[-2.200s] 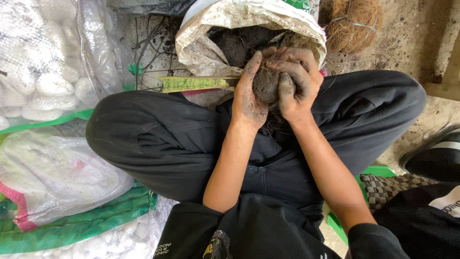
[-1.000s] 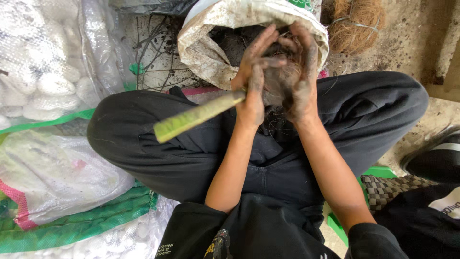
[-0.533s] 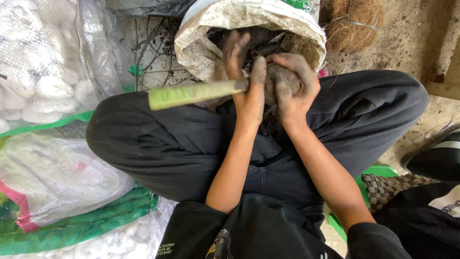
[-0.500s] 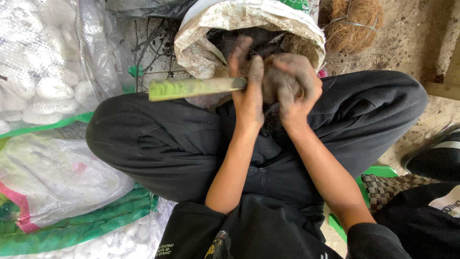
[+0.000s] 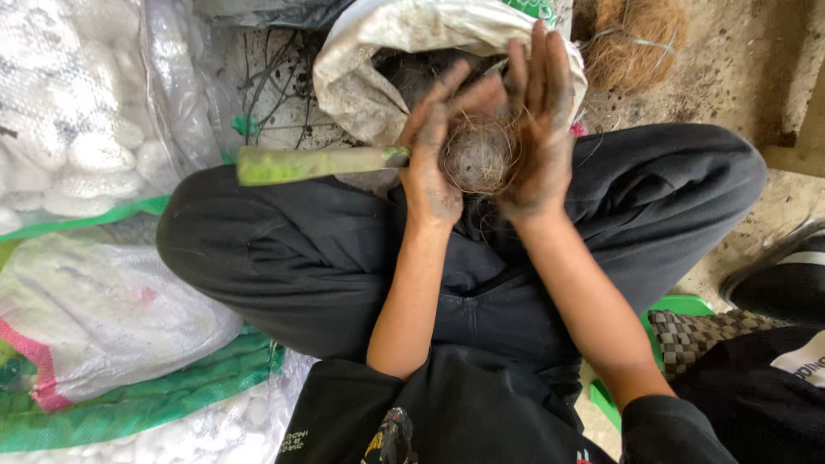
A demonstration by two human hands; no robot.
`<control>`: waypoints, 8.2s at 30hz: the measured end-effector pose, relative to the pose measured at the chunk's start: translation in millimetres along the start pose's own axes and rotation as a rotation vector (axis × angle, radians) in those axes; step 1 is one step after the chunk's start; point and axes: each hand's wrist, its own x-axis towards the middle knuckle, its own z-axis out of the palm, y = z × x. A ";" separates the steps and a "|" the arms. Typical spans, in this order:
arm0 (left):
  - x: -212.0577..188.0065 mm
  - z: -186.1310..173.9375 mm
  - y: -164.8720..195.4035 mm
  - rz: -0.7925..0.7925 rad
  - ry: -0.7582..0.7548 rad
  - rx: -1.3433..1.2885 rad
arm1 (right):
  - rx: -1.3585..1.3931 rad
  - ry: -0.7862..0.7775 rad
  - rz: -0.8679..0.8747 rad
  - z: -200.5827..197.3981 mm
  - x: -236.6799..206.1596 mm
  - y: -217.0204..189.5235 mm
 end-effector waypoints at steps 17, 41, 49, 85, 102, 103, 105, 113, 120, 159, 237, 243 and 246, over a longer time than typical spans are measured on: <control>7.4 17.4 -11.4 0.263 0.117 0.631 | -0.573 0.053 -0.225 -6.7 1.2 6.3; 4.6 16.9 23.8 0.456 -0.038 1.258 | -0.098 -0.239 0.466 -34.3 4.8 -14.7; 6.8 13.1 20.8 0.415 -0.071 1.202 | -0.304 -0.209 0.308 -19.1 3.2 -12.3; -1.2 7.1 -25.5 0.233 0.039 0.430 | -0.032 -0.024 0.190 -4.3 8.2 -11.5; -1.3 29.0 -8.5 -0.197 0.092 0.004 | -0.860 -0.140 -0.505 -14.2 13.4 -13.1; -4.7 25.2 -13.9 -0.245 0.104 -0.201 | -0.946 -0.116 -0.560 -10.2 13.5 -10.3; -8.6 17.1 -26.2 -0.330 0.120 -0.619 | -1.122 -0.067 -0.675 -3.1 14.4 -3.2; -10.3 9.5 -28.1 0.048 0.003 -0.211 | -0.626 -0.068 -0.374 12.2 11.2 -10.5; 5.6 33.9 -4.7 0.409 0.132 0.841 | 0.028 -0.061 0.274 -11.2 16.7 -17.7; 3.0 22.4 -13.8 0.294 0.082 0.654 | -0.513 -0.081 -0.094 -20.0 -0.7 -7.8; -16.2 21.9 -30.8 -0.109 0.321 -0.186 | -0.877 -0.048 -0.602 12.8 8.4 -6.2; -19.6 11.5 -40.7 0.028 0.228 -0.118 | -0.324 0.059 -0.192 3.0 0.0 -9.5; -13.2 17.9 -32.3 0.267 0.092 0.127 | -0.052 0.026 -0.026 -1.3 0.1 -6.4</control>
